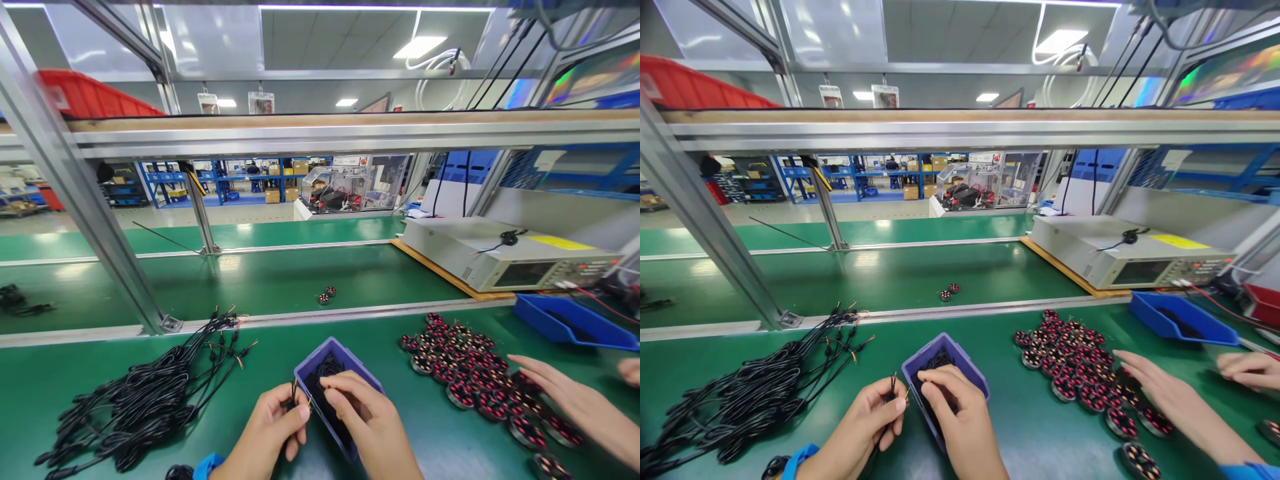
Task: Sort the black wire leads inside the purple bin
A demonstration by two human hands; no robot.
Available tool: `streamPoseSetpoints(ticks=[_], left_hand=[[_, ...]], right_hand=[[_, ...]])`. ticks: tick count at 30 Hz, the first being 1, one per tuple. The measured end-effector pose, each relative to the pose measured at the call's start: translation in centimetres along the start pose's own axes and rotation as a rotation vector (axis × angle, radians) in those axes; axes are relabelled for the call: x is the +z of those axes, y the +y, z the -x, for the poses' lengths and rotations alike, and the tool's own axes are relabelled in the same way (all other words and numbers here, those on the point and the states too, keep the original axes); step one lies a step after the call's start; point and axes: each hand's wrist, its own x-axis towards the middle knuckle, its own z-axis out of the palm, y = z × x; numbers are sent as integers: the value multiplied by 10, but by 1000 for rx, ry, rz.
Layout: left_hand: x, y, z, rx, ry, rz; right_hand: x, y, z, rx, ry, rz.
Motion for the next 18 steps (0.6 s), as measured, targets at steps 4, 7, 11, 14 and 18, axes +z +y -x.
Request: streamPoseSetpoints(ticks=[4,7,11,14,18], left_hand=[[1,0,1,0,-53,-11],[2,0,2,1,-83,-31],[1,1,2,10,-89,-46],[0,1,2,17,-85,-47],[0,1,2,20,-83,-45]], right_hand=[[6,2,2,269,-16,-245],[8,4,4,328,-30,-296],[6,4,4,338,-33,-284],[4,2,1,326,-38,-238],[3,-1,0,300,-141,-199]])
